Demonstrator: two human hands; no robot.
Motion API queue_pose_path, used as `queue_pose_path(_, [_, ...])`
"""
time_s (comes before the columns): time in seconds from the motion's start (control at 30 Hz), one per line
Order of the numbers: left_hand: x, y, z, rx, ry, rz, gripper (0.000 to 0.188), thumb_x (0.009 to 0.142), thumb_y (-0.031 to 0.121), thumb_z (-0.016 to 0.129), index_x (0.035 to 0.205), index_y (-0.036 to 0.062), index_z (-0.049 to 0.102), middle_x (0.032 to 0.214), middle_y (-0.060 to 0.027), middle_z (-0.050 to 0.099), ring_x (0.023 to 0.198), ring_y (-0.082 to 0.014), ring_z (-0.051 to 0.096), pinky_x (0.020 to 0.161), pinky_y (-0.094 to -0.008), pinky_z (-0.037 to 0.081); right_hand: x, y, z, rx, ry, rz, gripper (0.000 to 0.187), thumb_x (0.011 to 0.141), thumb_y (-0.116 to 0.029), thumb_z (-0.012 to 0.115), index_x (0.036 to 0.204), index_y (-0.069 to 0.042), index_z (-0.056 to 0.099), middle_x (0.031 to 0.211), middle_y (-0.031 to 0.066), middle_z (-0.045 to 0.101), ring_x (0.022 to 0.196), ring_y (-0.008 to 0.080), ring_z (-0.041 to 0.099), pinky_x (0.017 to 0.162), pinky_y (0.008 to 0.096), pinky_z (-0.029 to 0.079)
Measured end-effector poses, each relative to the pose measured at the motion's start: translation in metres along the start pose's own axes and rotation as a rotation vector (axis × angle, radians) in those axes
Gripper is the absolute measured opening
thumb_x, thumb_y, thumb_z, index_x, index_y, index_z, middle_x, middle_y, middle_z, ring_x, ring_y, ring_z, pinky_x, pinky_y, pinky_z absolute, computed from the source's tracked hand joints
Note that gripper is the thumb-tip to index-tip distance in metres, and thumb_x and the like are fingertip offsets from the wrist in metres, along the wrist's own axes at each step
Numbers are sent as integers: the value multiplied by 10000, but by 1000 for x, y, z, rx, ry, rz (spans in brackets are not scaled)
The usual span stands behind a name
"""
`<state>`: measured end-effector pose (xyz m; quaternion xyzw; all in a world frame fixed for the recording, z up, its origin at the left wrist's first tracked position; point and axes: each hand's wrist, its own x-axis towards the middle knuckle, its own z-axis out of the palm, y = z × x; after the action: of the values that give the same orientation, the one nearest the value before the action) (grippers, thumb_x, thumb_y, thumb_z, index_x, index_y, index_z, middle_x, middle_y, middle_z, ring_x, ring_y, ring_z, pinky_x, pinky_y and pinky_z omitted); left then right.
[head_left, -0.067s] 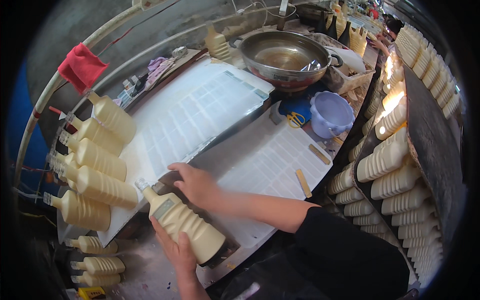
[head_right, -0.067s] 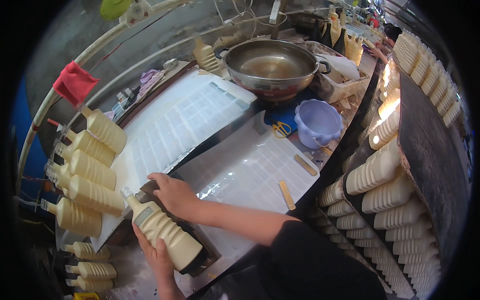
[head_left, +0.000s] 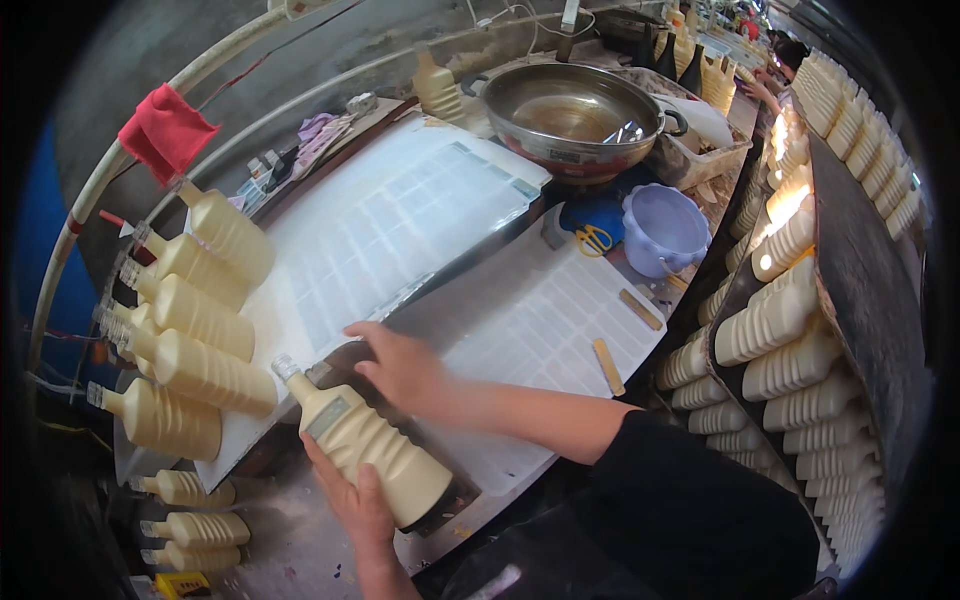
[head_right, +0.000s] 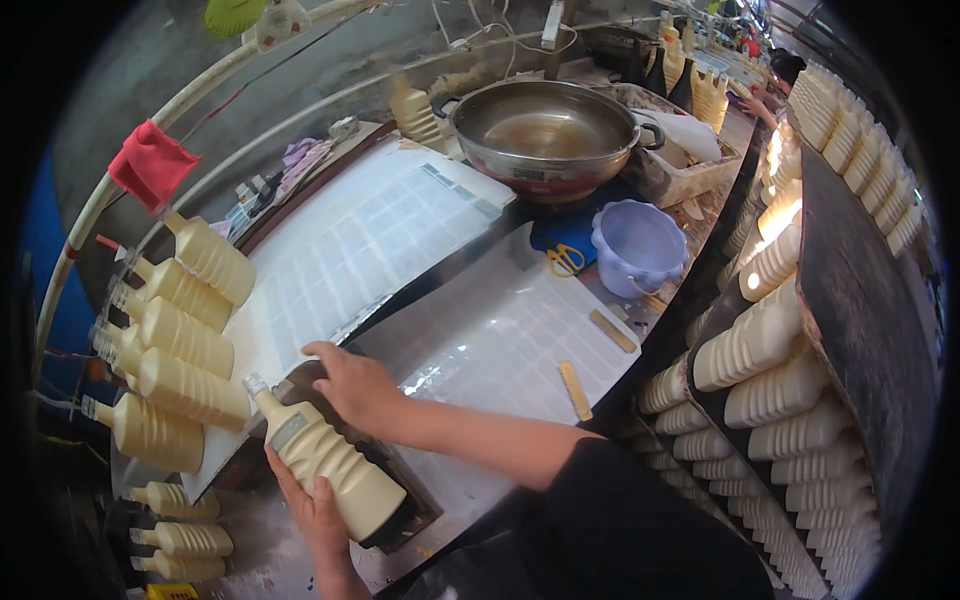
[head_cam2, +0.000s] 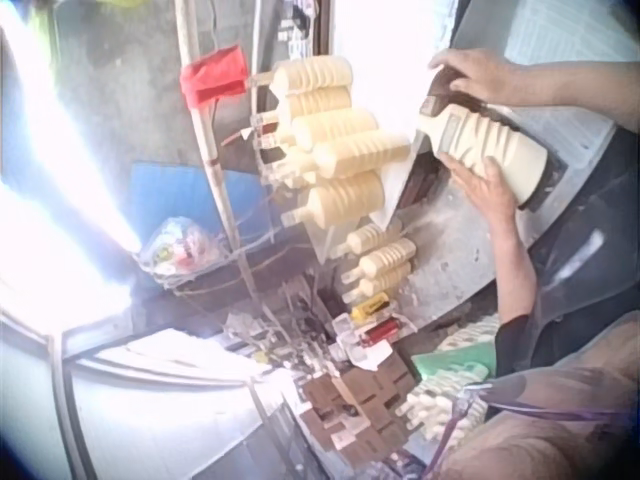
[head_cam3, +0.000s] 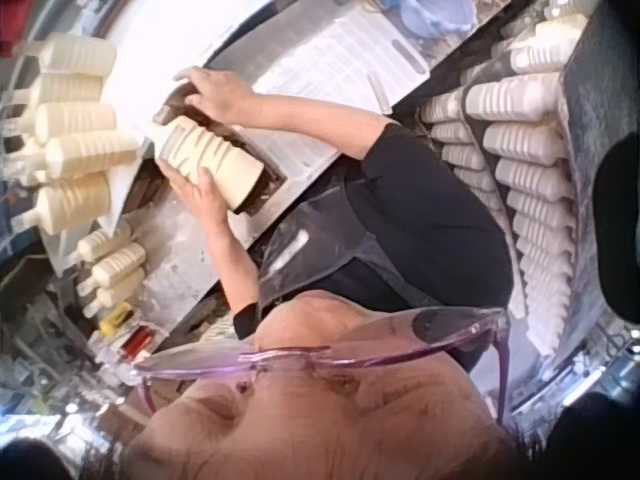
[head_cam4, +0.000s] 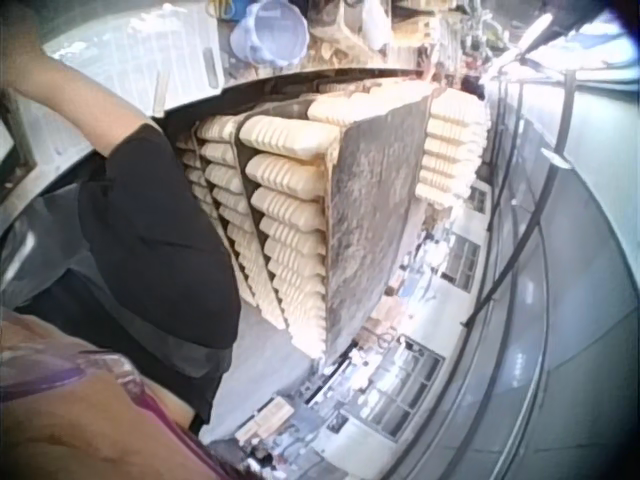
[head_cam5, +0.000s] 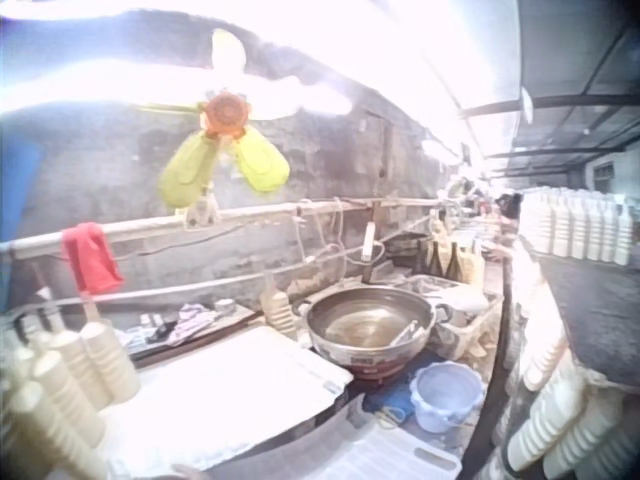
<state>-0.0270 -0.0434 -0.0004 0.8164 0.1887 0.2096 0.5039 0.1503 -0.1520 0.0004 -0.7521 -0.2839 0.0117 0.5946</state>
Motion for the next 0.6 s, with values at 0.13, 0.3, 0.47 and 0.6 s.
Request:
queue_pose_path(0.13, [-6,-5,1,-94,64,2,904,904,267,598,1615,-17,118,1573,-265,308,1411,-351,390,1181,-425,288,-11,8,-50,113,-52,52,355,939,-96,598,1288,-32,607,1177,110,680,1068,235,655,933,363,518])
queue_pose_path(0.3, [-9,-6,4,-101,106,-88,889,885,170,586,1611,-27,112,1579,-262,319,1429,-349,376,1198,-411,261,-49,50,-102,454,-24,492,264,960,-146,580,1176,-31,677,1103,74,667,908,160,629,825,304,514])
queue_pose_path(0.47, [-20,10,10,-272,119,-271,869,879,108,603,1599,-31,136,1569,-254,336,1427,-334,385,1195,-394,275,-52,67,-129,435,-191,756,284,985,-270,561,953,-34,716,849,54,669,725,139,594,670,266,486])
queue_pose_path(0.6, [-43,10,13,-108,152,-172,901,853,138,653,1587,-34,160,1549,-257,351,1412,-349,396,1184,-421,300,-16,22,-113,-52,-73,366,346,970,-307,608,824,-16,722,582,49,578,525,151,558,560,315,477])
